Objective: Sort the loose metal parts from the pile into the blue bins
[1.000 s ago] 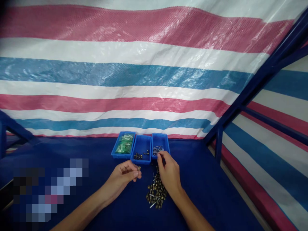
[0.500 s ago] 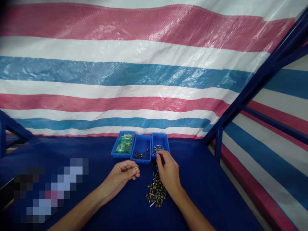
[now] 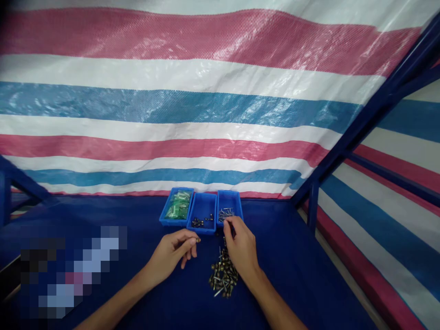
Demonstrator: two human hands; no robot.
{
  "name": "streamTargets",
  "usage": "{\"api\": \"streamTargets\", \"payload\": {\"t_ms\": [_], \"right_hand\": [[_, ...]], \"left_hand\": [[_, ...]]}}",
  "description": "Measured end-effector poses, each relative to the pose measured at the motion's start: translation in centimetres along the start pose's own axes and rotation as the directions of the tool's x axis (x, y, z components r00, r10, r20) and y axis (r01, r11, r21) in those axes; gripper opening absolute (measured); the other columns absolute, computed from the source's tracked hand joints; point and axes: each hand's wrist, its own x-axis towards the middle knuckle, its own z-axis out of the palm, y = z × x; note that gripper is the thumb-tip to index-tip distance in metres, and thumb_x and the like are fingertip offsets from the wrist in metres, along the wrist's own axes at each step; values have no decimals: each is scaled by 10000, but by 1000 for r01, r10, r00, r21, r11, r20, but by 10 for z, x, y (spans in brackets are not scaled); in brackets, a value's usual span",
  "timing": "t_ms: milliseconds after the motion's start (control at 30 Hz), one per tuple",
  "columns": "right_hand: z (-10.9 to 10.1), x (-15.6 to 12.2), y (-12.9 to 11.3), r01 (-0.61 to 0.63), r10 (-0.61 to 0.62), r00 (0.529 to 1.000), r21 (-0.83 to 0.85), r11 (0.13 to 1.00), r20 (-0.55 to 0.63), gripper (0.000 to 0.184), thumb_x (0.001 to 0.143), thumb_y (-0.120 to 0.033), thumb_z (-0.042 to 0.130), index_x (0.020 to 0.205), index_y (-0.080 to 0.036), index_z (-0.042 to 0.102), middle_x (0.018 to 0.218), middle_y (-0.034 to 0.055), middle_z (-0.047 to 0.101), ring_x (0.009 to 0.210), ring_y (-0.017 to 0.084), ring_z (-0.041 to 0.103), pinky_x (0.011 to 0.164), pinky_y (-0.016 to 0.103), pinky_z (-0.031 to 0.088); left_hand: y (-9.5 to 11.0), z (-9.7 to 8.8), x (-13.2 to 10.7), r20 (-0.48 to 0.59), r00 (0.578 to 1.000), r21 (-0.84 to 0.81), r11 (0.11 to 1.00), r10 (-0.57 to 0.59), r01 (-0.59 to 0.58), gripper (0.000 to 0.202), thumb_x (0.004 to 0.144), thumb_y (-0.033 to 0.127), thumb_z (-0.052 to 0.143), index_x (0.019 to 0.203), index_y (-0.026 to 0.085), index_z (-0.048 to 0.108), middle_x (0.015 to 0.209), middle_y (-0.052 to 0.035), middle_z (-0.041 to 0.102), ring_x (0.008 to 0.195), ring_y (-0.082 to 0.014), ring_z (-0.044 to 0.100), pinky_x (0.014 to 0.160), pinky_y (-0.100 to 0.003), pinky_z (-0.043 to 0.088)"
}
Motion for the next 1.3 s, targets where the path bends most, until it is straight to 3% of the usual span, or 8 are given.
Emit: {"api": "streamTargets", "payload": {"t_ms": [133,367,767,833,967,1100,1200,1300], "right_hand": [[0,-1,0,-9,11,999,-57,998,38,381,1118,-468,431,968,-253,708,765,4,726,670,196,693,639,280,459],[4,-4,7,30,-8,991,-164,986,135,348,1102,-457,483,957,-276,742,681,-18,730,607,195,711,595,263,404],[6,-5,4,152,32,916,-419,895,400,174,1076,-349,593,1055,-330,765,877,-16,832,764,212,799,578,259,339],[4,-4,1,141,59,905,-429,892,422,150,1069,-351,609,1061,-323,757,888,-22,831,780,201,799,584,251,335],[2,-3,-1,137,76,893,-429,893,444,116,1065,-349,628,1083,-326,740,888,-38,826,783,189,796,590,250,332],[2,-1,1,123,83,896,-423,898,437,108,1063,-343,633,1097,-337,735,860,-46,820,769,184,792,591,253,329],[2,-1,1,119,82,899,-420,900,431,88,1056,-341,645,1080,-332,730,830,-50,809,740,183,783,586,254,318],[1,-1,1,118,76,900,-408,905,428,71,1051,-330,652,1058,-319,722,804,-51,799,712,178,771,578,253,306]], "left_hand": [[-3,-5,-1,-145,975,316,942,167,-114,282,1069,462,617,1084,223,766,646,15,717,495,-121,568,520,-208,434],[3,-12,0,-366,872,428,891,323,-151,206,1030,427,678,1102,246,746,594,50,664,516,-135,600,585,-219,460],[-5,-18,7,-332,869,595,797,366,-108,231,1088,391,557,1137,227,712,570,72,593,493,-131,596,567,-217,438],[-3,-25,4,-330,854,718,695,402,-50,279,1093,396,501,1123,223,718,553,71,576,463,-131,581,531,-223,400],[3,-40,0,-197,883,944,327,426,53,321,1035,357,489,882,223,737,600,20,670,534,-160,659,555,-255,358],[20,-57,1,-206,906,961,252,370,115,379,1017,353,535,696,210,677,682,-31,743,599,-200,698,554,-284,299],[39,-71,1,-217,961,973,115,172,200,363,1039,365,528,781,227,742,791,-51,793,720,-245,751,577,-294,312],[53,-84,-1,-209,978,975,80,14,207,327,1049,398,553,880,256,794,866,-63,809,827,-288,768,614,-300,343]]}}
